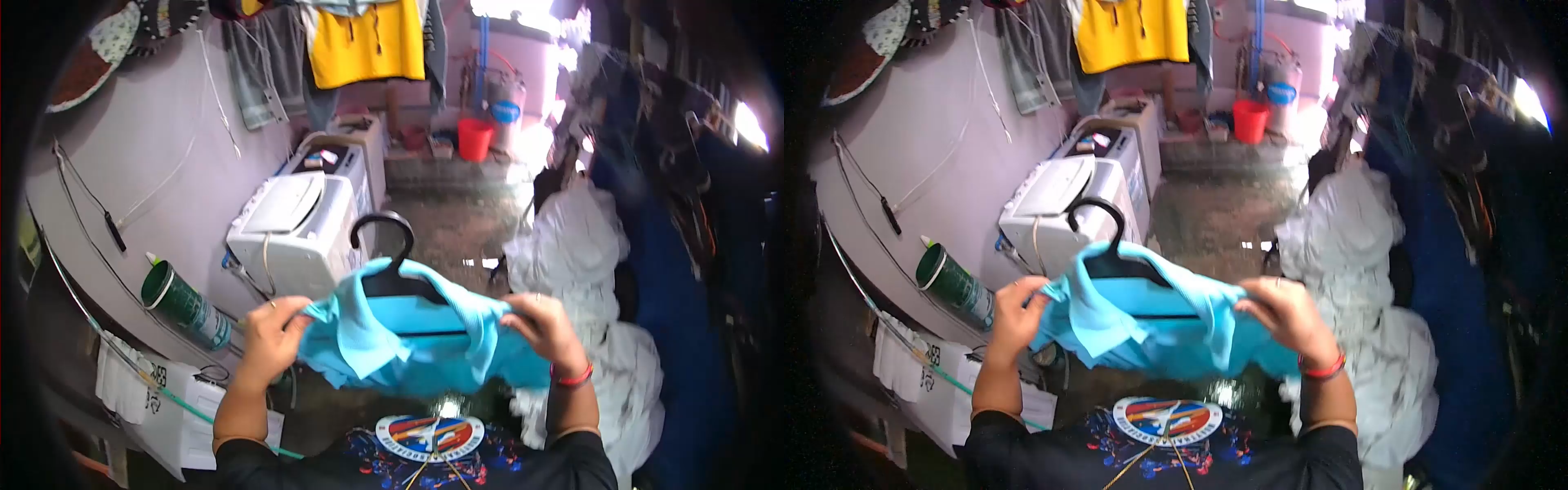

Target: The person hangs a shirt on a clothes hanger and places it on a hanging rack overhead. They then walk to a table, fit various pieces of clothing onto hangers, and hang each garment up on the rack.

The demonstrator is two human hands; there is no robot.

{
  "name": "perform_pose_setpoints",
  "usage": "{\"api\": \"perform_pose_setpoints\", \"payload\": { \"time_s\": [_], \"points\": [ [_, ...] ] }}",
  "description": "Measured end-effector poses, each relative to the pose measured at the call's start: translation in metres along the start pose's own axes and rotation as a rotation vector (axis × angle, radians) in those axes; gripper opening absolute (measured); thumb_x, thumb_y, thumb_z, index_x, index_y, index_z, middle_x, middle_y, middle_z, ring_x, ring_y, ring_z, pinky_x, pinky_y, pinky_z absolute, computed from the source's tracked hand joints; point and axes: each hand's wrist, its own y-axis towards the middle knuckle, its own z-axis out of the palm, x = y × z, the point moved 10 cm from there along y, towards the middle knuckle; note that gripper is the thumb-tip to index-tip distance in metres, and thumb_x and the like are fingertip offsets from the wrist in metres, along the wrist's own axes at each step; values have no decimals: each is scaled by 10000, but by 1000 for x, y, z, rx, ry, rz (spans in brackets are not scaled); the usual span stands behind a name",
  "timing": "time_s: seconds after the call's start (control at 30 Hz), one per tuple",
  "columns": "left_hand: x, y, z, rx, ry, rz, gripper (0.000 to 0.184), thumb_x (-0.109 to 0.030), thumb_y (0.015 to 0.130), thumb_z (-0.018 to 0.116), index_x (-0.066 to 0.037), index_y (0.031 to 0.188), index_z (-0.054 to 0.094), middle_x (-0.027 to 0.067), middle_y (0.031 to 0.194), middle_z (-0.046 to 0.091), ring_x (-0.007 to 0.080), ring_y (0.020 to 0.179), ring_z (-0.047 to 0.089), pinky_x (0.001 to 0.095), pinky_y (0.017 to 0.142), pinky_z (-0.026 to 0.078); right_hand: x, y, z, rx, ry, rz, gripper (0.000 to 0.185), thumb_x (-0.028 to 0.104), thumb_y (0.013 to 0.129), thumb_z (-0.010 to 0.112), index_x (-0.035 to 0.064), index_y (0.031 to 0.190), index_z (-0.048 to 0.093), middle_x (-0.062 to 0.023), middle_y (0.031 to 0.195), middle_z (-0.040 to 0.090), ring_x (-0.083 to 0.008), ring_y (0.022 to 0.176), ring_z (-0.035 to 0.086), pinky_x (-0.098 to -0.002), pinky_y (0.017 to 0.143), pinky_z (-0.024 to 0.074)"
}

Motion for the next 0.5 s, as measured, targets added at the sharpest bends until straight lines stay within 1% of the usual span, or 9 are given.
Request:
{"api": "perform_pose_setpoints", "payload": {
  "time_s": [0.03,0.07,0.1,0.13,0.17,0.23,0.27,0.4,0.5],
  "points": [
    [2,11,11,3,33,21,135,-97,807,675,-15,906,635,154,808,662,335,734,651,372,637,502,-15,10,1,21,-3,-5,183,114,783,710,35,940,658,-135,745,628,-294,658,611,-355,595,480],
    [9,20,24,13,24,-15,139,-99,801,679,-19,908,643,161,821,662,342,756,654,385,643,505,-28,22,1,15,-43,6,154,120,790,703,39,913,657,-126,714,621,-289,630,605,-356,572,474],
    [17,29,35,0,-3,-13,144,-101,801,677,-23,918,643,162,819,660,339,754,653,377,638,502,-40,35,0,9,-82,26,128,127,798,696,43,887,656,-118,683,614,-284,602,599,-357,548,468],
    [27,40,44,5,-14,-55,146,-101,803,676,-23,921,642,160,815,660,332,750,654,368,635,501,-48,50,0,-1,-140,-25,121,142,812,682,45,878,655,-110,660,600,-280,590,588,-356,538,460],
    [37,50,54,16,-28,-99,147,-102,804,674,-22,923,641,158,812,660,326,745,656,360,632,499,-62,62,0,13,-135,-23,118,143,813,680,45,873,654,-108,653,595,-278,586,585,-355,534,457],
    [57,72,66,40,-38,-127,132,-94,818,655,-9,918,637,149,792,662,278,728,658,339,637,495,-86,88,0,22,-128,-20,112,145,816,676,46,864,654,-103,639,586,-274,578,579,-352,525,451],
    [71,81,78,58,-49,-147,126,-90,825,645,-3,915,635,145,782,663,254,720,660,328,639,493,-100,98,-1,-32,-99,-42,112,150,819,672,46,856,656,-98,625,575,-265,566,571,-351,514,442],
    [108,136,112,71,-135,-79,120,-73,810,638,6,901,637,147,790,666,250,721,662,325,647,497,-162,141,9,-83,-104,-6,108,148,816,671,42,822,652,-97,645,588,-255,586,591,-351,534,457],
    [148,178,150,78,-38,-10,91,-83,801,659,-47,883,660,126,752,661,277,669,655,344,564,483,-185,181,27,-88,-146,-79,121,155,812,675,38,813,647,-99,674,605,-254,615,608,-353,552,473]
  ]
}}
